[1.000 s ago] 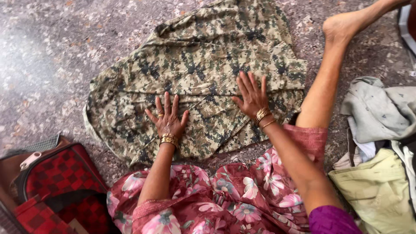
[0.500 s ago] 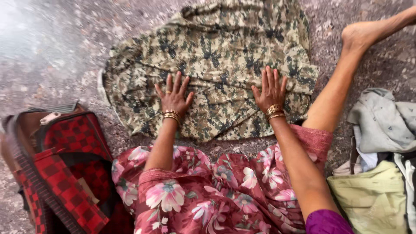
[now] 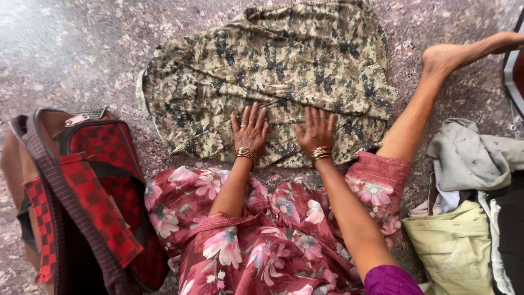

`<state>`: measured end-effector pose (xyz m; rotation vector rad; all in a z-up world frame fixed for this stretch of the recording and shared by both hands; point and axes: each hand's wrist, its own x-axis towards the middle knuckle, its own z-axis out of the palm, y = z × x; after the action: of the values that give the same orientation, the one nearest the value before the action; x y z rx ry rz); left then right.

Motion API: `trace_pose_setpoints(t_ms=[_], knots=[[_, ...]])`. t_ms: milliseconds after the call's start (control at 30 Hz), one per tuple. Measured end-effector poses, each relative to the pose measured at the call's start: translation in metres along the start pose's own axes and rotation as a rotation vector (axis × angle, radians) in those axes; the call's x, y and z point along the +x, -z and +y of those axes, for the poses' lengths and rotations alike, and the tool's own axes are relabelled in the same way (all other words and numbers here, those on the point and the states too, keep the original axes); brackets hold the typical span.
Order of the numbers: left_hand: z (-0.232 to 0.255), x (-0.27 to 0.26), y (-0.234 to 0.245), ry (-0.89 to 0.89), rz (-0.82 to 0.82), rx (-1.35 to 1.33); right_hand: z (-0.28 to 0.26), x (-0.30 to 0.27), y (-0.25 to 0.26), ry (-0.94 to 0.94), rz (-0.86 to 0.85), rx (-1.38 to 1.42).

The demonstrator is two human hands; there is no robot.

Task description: The person folds a camouflage shirt and a pair of dark trousers by hand while sitting on the floor, then places the folded shirt into a bag.

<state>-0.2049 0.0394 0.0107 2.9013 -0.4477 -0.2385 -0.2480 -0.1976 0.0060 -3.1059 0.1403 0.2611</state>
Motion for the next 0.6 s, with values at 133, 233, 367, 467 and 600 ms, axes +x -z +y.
trace_pose_setpoints(t_ms=[133,233,367,467,600], knots=[[-0.031,-0.017,0.002,0.089,0.031,0.015,0.033,-0.008,0.003,-0.122,-0.046,-0.023],[-0.059,-0.033,0.000,0.195,0.037,0.028,0.043,-0.018,-0.010,-0.168,0.043,0.002],[-0.079,-0.056,-0.006,0.265,0.053,0.043,0.051,-0.030,-0.018,-0.126,0.174,0.066],[-0.084,-0.069,-0.010,0.267,-0.005,0.055,0.055,-0.047,-0.019,-0.111,0.173,0.108],[-0.086,-0.092,-0.008,0.283,0.003,-0.014,0.066,-0.075,-0.016,-0.062,0.147,0.175]])
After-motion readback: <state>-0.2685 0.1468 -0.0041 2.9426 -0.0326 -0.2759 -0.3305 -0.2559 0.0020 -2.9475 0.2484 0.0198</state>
